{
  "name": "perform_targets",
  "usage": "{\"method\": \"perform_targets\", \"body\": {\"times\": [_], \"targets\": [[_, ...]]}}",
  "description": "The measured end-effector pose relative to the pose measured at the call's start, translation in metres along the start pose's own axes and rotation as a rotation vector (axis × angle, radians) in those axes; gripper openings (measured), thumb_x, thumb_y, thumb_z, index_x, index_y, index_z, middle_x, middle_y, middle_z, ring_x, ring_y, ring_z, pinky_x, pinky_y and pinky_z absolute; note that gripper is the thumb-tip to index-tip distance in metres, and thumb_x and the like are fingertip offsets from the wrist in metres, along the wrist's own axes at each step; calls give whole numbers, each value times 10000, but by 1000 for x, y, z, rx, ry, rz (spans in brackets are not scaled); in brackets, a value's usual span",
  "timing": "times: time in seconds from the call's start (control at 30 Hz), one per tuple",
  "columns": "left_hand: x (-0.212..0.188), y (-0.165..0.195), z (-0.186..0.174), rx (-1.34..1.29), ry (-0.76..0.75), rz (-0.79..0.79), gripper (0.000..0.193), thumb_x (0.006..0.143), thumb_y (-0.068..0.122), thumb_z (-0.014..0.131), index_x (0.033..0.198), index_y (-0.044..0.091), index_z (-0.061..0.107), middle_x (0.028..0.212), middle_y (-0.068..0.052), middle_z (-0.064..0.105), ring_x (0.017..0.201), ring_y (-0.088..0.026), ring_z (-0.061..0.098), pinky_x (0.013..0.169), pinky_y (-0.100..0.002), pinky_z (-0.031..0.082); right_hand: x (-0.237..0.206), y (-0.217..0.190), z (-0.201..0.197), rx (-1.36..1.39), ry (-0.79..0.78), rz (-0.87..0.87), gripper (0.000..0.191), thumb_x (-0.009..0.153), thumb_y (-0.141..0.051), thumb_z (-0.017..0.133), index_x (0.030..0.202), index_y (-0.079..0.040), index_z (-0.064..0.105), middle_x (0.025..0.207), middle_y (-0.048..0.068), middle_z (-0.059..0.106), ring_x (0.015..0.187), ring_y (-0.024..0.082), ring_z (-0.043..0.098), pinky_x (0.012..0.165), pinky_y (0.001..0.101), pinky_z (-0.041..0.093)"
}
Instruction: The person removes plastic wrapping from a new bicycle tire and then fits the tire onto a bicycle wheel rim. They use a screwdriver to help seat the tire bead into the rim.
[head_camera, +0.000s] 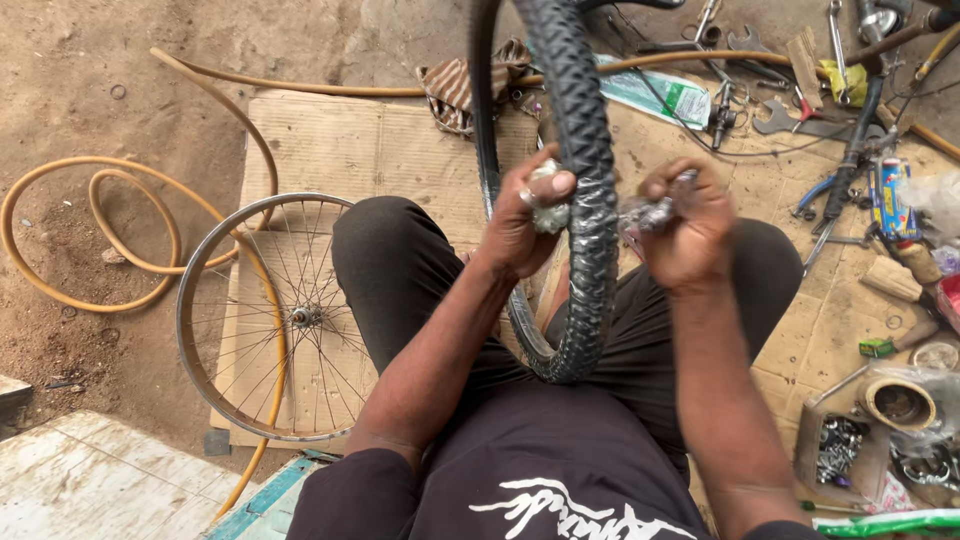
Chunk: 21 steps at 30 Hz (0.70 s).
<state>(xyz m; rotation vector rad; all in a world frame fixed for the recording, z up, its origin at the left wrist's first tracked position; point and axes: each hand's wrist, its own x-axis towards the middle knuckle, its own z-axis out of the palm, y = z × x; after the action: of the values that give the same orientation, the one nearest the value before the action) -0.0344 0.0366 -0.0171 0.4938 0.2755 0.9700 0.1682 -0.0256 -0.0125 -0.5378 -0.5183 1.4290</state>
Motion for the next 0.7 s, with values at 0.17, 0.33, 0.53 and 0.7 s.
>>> {"method": "perform_targets", "body": {"times": [0.17,0.33,0.53,0.7], "targets": [[-14,6,-8,-11,-28,-29,509,948,216,743,1322,-79,563,1141,-151,715,1016,-228,700,964,-382,580,-7,29,-6,-391,184,-30,110,1056,-137,588,1125,-67,636,1010,89,669,879,192,653,734,376,583],[-14,3,-15,208,-65,-68,561,973,323,697,1429,19,576,1231,-105,671,1102,-180,677,977,-325,577,3,54,8,-763,230,191,211,992,-108,588,1176,-18,637,1064,94,688,907,146,667,779,272,572],[-29,13,22,1158,256,151,489,976,393,700,1324,61,608,1202,-112,677,945,-193,687,799,-328,595,-10,39,32,-618,447,230,335,1066,-258,495,1222,5,632,1052,110,706,909,175,702,775,287,601],[-36,33,61,1359,202,371,555,960,414,738,1339,59,542,1201,-119,670,1009,-190,723,813,-320,639,-47,10,45,-982,-146,-351,401,1111,-226,611,1398,28,496,1239,126,634,1096,194,676,982,320,609]]}}
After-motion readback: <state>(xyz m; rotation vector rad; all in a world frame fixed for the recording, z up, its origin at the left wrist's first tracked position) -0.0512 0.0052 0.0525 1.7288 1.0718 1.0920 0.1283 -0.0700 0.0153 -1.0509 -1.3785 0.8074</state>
